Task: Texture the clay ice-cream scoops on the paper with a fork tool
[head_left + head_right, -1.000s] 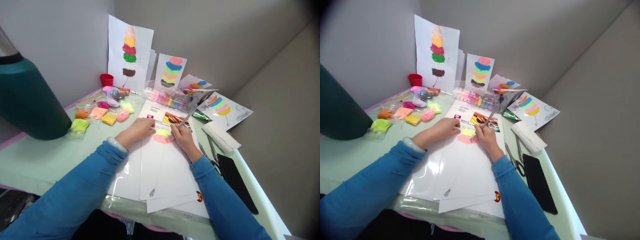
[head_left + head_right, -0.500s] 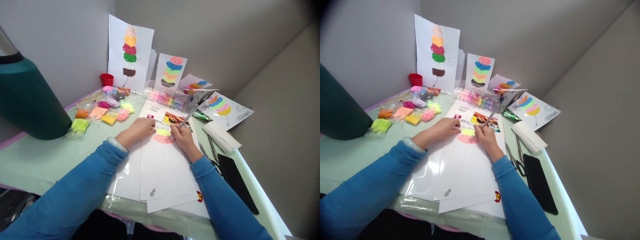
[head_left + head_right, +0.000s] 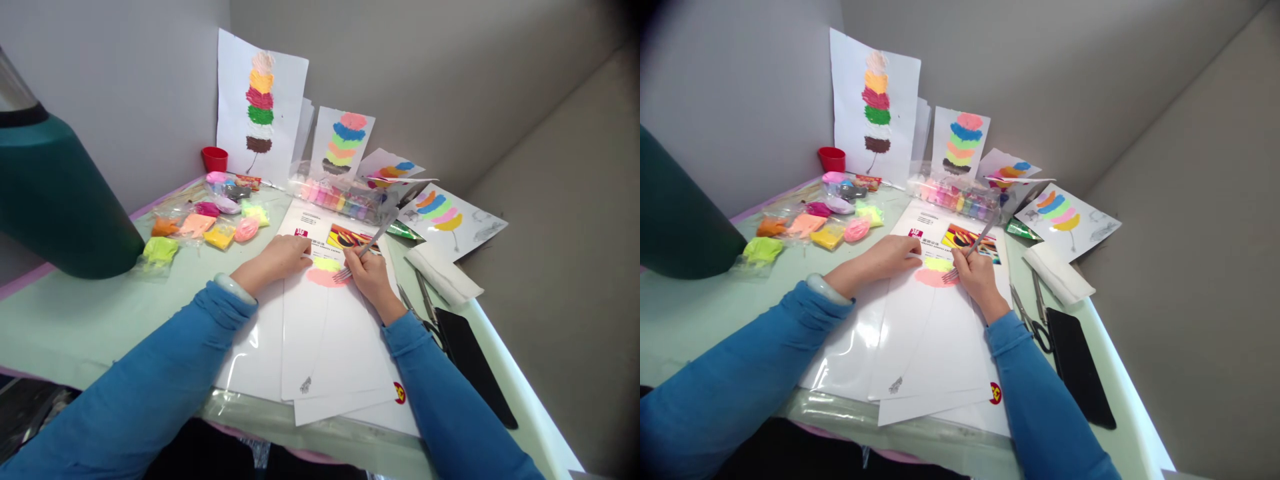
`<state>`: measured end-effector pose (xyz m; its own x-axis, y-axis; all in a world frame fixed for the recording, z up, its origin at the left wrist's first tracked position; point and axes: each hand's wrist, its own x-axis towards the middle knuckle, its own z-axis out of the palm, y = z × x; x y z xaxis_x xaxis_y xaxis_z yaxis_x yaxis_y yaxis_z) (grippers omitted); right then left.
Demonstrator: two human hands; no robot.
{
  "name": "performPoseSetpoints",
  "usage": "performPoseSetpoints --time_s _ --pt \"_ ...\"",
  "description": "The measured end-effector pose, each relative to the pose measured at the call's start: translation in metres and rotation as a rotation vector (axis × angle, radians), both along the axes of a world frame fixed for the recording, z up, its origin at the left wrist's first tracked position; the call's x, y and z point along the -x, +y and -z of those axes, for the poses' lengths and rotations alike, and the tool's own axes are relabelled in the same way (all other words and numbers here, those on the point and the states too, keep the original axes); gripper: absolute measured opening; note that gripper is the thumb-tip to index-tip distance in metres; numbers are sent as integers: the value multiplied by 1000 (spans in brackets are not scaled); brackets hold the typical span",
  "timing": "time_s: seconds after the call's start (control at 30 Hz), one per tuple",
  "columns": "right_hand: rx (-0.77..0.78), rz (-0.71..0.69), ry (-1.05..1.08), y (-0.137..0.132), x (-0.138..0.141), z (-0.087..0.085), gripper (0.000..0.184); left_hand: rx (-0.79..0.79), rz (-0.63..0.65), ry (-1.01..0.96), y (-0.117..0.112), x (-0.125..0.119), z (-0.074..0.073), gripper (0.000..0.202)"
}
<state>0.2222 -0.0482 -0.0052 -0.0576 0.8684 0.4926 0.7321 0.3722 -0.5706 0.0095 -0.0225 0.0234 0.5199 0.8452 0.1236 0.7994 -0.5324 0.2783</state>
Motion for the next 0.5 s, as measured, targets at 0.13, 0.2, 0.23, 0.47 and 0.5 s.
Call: performPoseSetpoints --time_s 0.13,0.2,0.23,0.47,0.5 --pt "-4 -11 22 1 0 2 39 -10 7 -6 1 0 1 21" --pt "2 -3 24 1 0 2 38 -20 11 -13 2 0 2 20" --pt "6 4 26 1 0 1 38 -22 13 -16 2 0 2 19" --pt "26 24 48 -1 2 -1 37 -11 9 -24 1 0 1 18" --pt "26 22 49 -1 2 -1 37 -13 10 -25 1 0 2 18"
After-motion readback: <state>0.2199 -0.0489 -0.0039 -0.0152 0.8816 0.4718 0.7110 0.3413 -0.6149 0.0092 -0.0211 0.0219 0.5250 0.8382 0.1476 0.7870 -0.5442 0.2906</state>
